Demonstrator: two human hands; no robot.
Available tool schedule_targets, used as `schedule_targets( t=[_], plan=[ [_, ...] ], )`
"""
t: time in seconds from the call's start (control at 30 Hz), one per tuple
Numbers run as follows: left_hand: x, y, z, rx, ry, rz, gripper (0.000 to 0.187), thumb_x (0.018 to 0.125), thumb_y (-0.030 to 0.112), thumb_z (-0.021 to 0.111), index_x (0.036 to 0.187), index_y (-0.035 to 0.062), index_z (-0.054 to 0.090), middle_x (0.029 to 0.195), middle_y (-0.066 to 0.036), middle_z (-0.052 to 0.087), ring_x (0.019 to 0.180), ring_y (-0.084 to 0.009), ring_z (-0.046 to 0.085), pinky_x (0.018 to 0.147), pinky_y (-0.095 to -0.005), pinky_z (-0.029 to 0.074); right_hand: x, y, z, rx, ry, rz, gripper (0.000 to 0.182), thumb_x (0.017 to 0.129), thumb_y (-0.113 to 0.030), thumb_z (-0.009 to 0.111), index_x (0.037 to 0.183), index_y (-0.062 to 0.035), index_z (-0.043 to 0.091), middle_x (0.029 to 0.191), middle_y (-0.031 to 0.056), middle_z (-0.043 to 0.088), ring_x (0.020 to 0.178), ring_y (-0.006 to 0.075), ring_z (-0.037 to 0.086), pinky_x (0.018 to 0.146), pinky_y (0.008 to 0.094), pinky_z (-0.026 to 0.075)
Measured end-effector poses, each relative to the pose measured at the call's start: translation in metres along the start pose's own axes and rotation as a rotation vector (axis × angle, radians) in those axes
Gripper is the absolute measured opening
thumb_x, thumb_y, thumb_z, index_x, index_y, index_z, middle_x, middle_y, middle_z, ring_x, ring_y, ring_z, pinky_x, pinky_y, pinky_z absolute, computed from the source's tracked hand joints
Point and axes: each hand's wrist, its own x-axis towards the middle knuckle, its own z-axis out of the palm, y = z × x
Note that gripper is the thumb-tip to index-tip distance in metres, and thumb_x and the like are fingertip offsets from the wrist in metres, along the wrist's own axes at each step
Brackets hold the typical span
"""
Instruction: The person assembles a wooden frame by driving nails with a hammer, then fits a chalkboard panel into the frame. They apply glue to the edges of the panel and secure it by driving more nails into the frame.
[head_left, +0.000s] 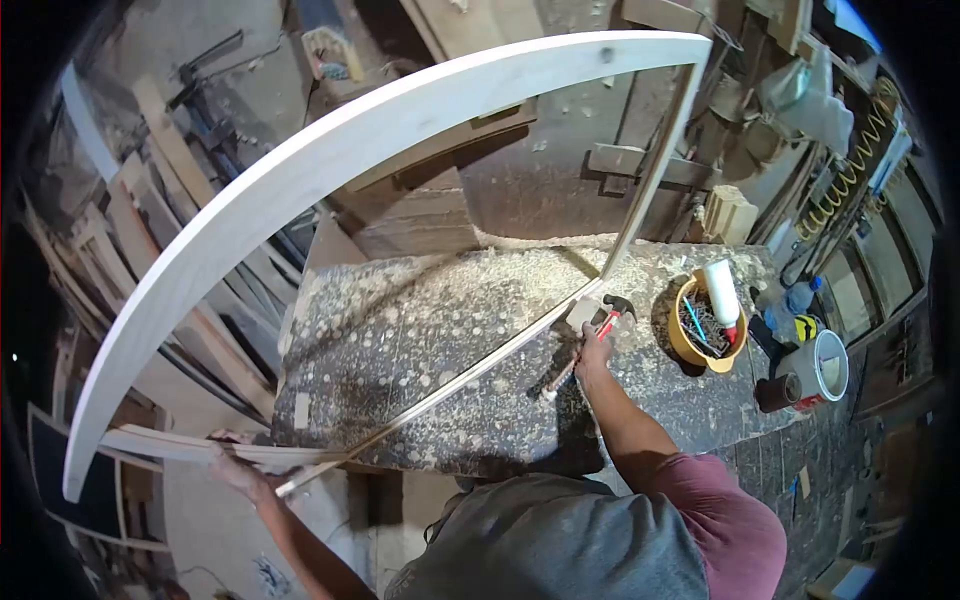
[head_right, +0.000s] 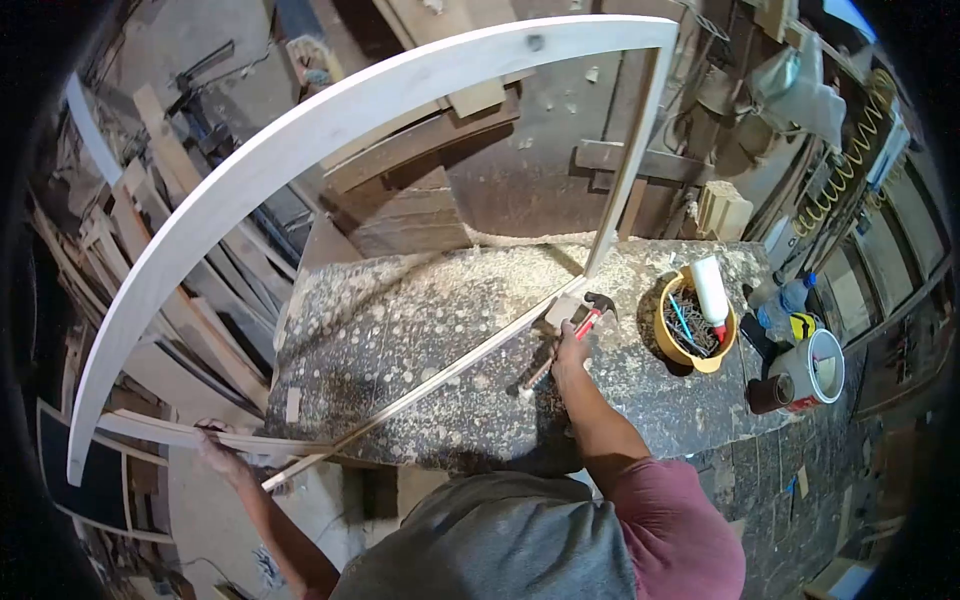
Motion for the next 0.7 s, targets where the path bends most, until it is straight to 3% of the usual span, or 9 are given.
schedule_targets(
  t=[0.03,0.07,0.13,0.2,0.23,0.27,0.53,0.67,0.7],
  plan=[
    [-0.002,0.016,0.011,0.206,0.006,0.051,0.033,0.09,0.036,0.063,0.092,0.0036,0.057,0.078,-0.002,0.054,0.071,-0.011,0.051,0.06,-0.0244,0.04,0.011,-0.002,0.006,0.017,0.001,-0.002,0.017,0.085,-0.019,0.067,0.082,-0.0122,0.052,0.062,0.0009,0.053,0.038,0.0122,0.037,0.035,0.0289,0.031],
    [0.0,0.021,0.016,0.201,-0.006,0.062,0.033,0.09,0.036,0.063,0.092,0.0036,0.057,0.078,-0.002,0.054,0.071,-0.011,0.051,0.06,-0.0244,0.04,0.021,-0.004,0.016,0.022,0.054,-0.035,0.016,0.086,-0.019,0.066,0.082,-0.0117,0.053,0.062,0.0011,0.053,0.038,0.0122,0.039,0.035,0.0287,0.031],
    [0.004,0.03,0.019,0.431,0.011,0.208,0.031,0.09,0.03,0.063,0.096,0.0001,0.059,0.083,-0.006,0.058,0.074,-0.0133,0.053,0.066,-0.0296,0.044,0.05,0.004,0.027,0.041,0.109,-0.062,0.015,0.087,-0.018,0.065,0.082,-0.0112,0.053,0.062,0.0013,0.054,0.038,0.0123,0.04,0.035,0.0284,0.032],
    [0.002,0.036,0.027,0.441,-0.004,0.204,0.034,0.09,0.033,0.062,0.095,-0.0003,0.058,0.082,-0.006,0.058,0.073,-0.0133,0.052,0.067,-0.0283,0.043,0.065,0.008,0.042,0.072,0.193,-0.152,0.012,0.088,-0.017,0.063,0.084,-0.0099,0.055,0.061,0.0019,0.054,0.039,0.0124,0.042,0.034,0.028,0.033],
    [0.007,0.034,0.019,0.506,-0.042,0.18,0.035,0.09,0.035,0.062,0.093,0.0,0.058,0.081,-0.006,0.057,0.073,-0.0137,0.052,0.067,-0.0286,0.043,0.072,0.011,0.043,0.146,0.144,-0.067,0.01,0.088,-0.011,0.062,0.092,-0.0062,0.054,0.072,0.0057,0.061,0.043,0.0143,0.047,0.035,0.03,0.035],
    [0.01,0.032,0.018,0.572,-0.078,0.156,0.037,0.09,0.037,0.061,0.092,0.0002,0.057,0.08,-0.006,0.057,0.073,-0.014,0.053,0.068,-0.0288,0.043,0.07,0.008,0.049,0.154,0.146,-0.059,0.01,0.088,-0.011,0.062,0.092,-0.0062,0.054,0.072,0.0057,0.061,0.043,0.0143,0.047,0.035,0.03,0.035],
    [0.006,0.033,0.033,0.607,-0.05,0.125,0.039,0.091,0.041,0.059,0.09,0.0019,0.054,0.078,-0.006,0.055,0.073,-0.0151,0.052,0.069,-0.0316,0.044,0.084,0.008,0.063,0.341,0.175,0.011,0.014,0.092,-0.016,0.058,0.098,-0.0044,0.052,0.069,0.006,0.058,0.042,0.0137,0.045,0.034,0.0273,0.032],
    [-0.002,0.038,0.042,0.6,-0.088,0.135,0.039,0.092,0.04,0.058,0.093,0.0014,0.053,0.079,-0.006,0.054,0.073,-0.0155,0.052,0.068,-0.0315,0.044,0.078,-0.004,0.05,0.228,0.174,0.011,0.022,0.09,-0.023,0.06,0.094,-0.002,0.055,0.072,0.009,0.06,0.046,0.0175,0.049,0.038,0.0313,0.037],
    [-0.002,0.034,0.04,0.597,-0.092,0.134,0.039,0.092,0.04,0.058,0.093,0.0014,0.053,0.079,-0.006,0.054,0.073,-0.0155,0.052,0.068,-0.0315,0.044,0.085,0.001,0.043,0.129,0.246,-0.117,0.027,0.091,-0.027,0.058,0.092,-0.0005,0.056,0.073,0.0103,0.061,0.05,0.0192,0.052,0.042,0.0329,0.039]
  ],
)
